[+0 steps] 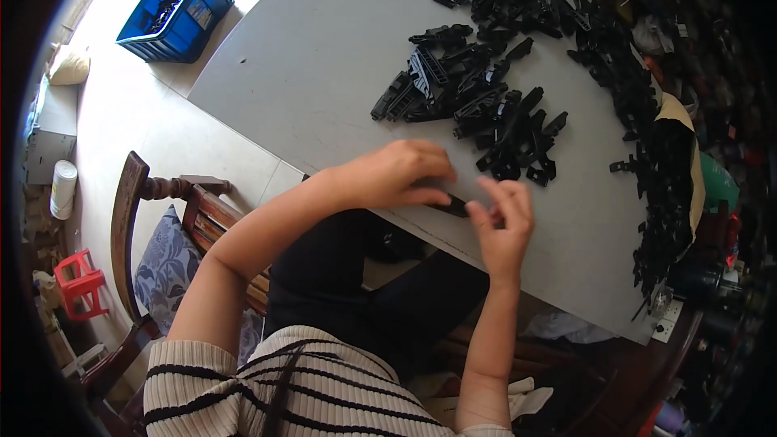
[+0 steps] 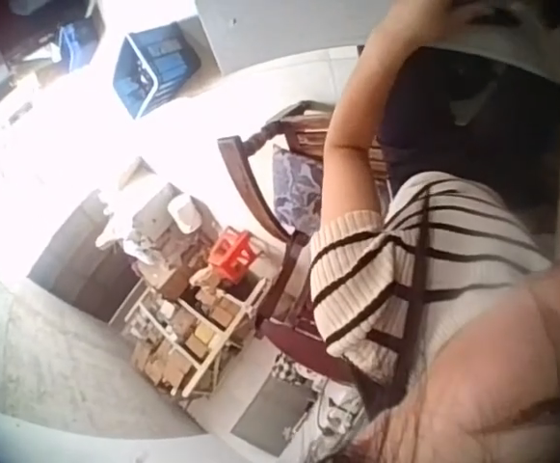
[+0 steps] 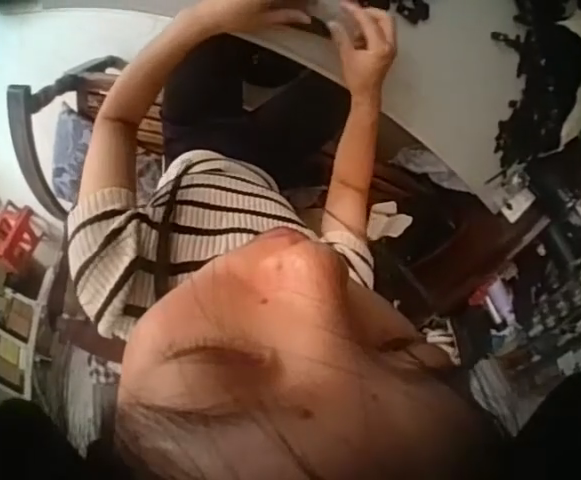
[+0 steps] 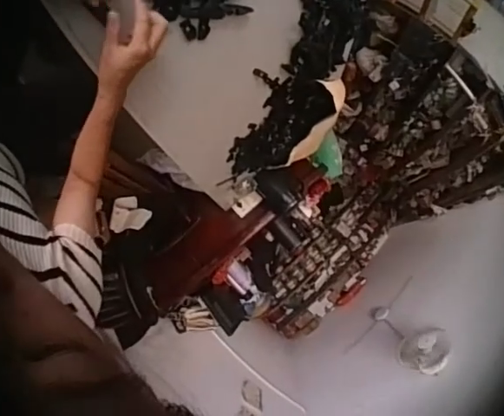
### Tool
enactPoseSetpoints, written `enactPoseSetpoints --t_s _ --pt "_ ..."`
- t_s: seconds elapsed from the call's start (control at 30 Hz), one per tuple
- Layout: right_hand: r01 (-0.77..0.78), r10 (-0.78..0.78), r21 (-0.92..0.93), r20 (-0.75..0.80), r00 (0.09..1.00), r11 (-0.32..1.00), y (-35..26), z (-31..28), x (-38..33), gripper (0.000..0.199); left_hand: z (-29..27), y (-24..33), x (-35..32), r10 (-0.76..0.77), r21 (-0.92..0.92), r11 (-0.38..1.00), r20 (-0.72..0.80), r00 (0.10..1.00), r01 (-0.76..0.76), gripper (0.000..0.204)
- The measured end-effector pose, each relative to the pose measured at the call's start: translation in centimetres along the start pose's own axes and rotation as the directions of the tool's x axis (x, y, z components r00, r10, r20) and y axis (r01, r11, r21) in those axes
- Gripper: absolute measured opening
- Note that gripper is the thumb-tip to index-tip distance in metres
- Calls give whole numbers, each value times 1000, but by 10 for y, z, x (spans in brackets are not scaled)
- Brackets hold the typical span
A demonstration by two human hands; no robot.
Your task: Assembling small black plastic components by snapping two pieces together on a workbench.
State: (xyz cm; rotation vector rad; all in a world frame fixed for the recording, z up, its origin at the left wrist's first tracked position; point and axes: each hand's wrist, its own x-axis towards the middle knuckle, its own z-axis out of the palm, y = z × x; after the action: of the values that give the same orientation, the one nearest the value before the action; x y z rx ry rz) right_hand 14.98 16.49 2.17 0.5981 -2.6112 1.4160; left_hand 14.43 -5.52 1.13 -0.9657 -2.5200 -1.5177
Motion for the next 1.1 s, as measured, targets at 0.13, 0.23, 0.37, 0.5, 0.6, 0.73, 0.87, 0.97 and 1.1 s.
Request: enactPoseSetpoints --t_s 0.13,0.23,0.37,0.5,0.6,0.73,0.87,0.97,1.1 --pt "-212 150 -194 -290 945 958 15 0 17 25 0 9 37 39 357 932 -254 966 56 21" --pt "-206 137 -320 -225 965 925 23 4 18 25 13 -4 55 98 725 686 -178 979 64 17" --pt "-202 144 -126 -364 920 971 23 7 8 24 16 -2 43 91 722 689 -170 981 61 17" --pt "26 -24 -140 20 1000 990 -1 7 -9 29 12 0 23 -43 535 832 -199 979 145 27" --pt "5 1 -31 187 982 1000 -15 8 -20 34 4 12 14 -200 150 958 -262 944 245 35" --pt "-140 147 -89 78 986 986 -8 -2 -22 28 1 9 -3 -357 -199 924 -142 923 327 33" --pt "-140 138 -118 -26 990 983 -4 -1 -21 28 4 5 -10 -169 -104 982 -79 982 160 20" --pt "-54 54 -23 -6 999 998 -9 3 -18 28 12 3 -8 -114 3 993 -69 991 115 22" --pt "-81 87 -104 55 995 991 -7 1 -24 28 12 2 -9 -95 26 995 -90 991 98 22"
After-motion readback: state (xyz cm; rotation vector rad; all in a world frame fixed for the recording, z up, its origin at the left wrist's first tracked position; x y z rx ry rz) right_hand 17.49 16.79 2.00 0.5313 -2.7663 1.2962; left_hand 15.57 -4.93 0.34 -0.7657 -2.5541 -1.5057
